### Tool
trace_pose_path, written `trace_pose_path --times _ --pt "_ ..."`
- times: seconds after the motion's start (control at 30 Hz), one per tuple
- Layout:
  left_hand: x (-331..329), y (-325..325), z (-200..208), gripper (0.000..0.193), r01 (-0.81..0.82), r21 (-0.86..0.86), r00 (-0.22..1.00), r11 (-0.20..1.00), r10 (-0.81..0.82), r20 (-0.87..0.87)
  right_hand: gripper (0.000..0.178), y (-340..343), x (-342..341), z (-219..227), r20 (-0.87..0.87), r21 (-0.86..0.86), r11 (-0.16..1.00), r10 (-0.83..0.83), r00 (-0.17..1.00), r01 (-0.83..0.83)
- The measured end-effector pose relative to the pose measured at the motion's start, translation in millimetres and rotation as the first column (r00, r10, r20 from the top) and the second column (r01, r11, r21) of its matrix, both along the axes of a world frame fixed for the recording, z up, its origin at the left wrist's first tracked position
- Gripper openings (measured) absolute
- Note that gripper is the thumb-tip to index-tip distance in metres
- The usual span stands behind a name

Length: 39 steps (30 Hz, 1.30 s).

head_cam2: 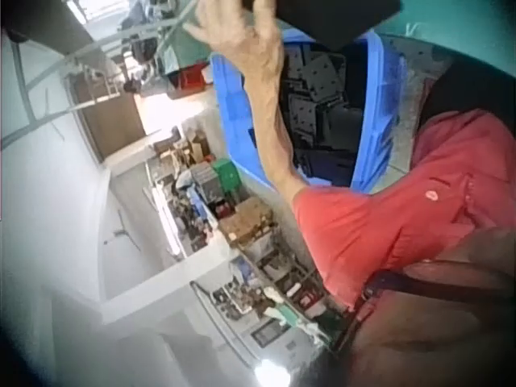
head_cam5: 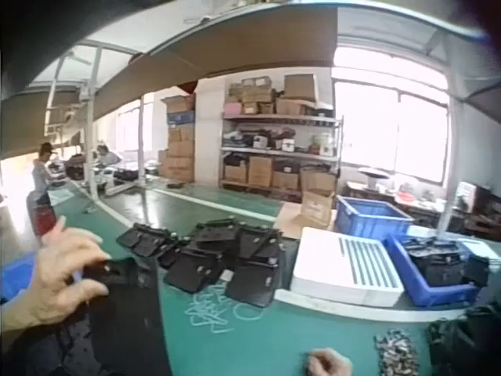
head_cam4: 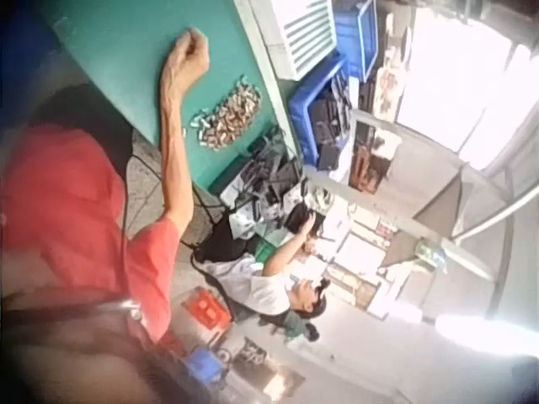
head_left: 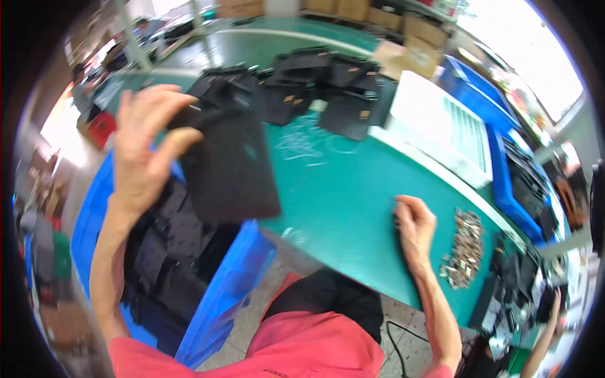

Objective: The person assembles small plastic plates and metal clips into a housing component by hand on a workbench.

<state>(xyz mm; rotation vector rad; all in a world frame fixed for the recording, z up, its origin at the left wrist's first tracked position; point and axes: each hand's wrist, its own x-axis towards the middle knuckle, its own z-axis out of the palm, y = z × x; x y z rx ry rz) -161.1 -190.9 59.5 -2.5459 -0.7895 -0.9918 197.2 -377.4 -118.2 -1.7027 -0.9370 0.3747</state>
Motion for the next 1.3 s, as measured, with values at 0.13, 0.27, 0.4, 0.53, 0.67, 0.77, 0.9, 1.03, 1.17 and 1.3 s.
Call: trace_pose_path --times 0.13,0.27,0.4,0.53,0.67,0.77,0.9,1.03,1.17,1.3 --pt "130.7 -1.2 -40.3 0.031 0.363 -0.119 0.923 0.924 -0.374 -0.089 0.018 -7.2 8.5 9.1 -0.39 0.048 0.998 0.053 0.919 -0.037" --pt "212.2 -1.8 -102.3 0.032 0.49 -0.256 0.837 0.833 -0.532 -0.131 0.023 -30.8 26.5 28.6 -0.518 0.098 0.994 0.006 0.855 0.052" --pt "259.5 -19.9 -145.1 0.031 0.544 -0.336 0.756 0.769 -0.623 -0.2 0.024 -48.4 63.7 68.7 -0.333 0.04 0.996 -0.059 0.941 0.076" --pt "273.1 -34.7 -161.0 0.029 0.615 -0.416 0.72 0.67 -0.692 -0.052 0.027 -40.4 112.1 95.4 -0.099 -0.064 0.996 -0.068 0.993 0.062" --pt "272.0 -33.5 -164.8 0.03 0.657 -0.44 0.698 0.612 -0.714 0.049 0.024 12.7 159.3 94.6 0.217 -0.029 0.983 -0.173 0.961 0.184" --pt "271.8 -36.8 -163.2 0.033 0.665 -0.425 0.688 0.614 -0.726 0.027 0.022 60.1 186.6 100.3 0.371 0.001 0.974 -0.212 0.904 0.228" --pt "274.2 -38.9 -159.2 0.035 0.647 -0.458 0.691 0.61 -0.722 0.015 0.023 124.6 233.9 81.5 0.559 -0.02 0.967 -0.2 0.805 0.254" --pt "273.3 -37.7 -156.8 0.037 0.627 -0.482 0.693 0.612 -0.72 -0.013 0.022 172.2 255.7 65.2 0.641 -0.1 0.934 -0.203 0.74 0.343" --pt "275.7 -36.1 -155.3 0.04 0.621 -0.496 0.687 0.608 -0.726 -0.031 0.023 195.5 268.2 51.2 0.678 -0.181 0.915 -0.148 0.72 0.359" --pt "276.9 -35.2 -152.8 0.039 0.652 -0.455 0.677 0.606 -0.736 -0.01 0.013 204.3 268.0 46.6 0.819 -0.175 0.898 -0.095 0.565 0.405"
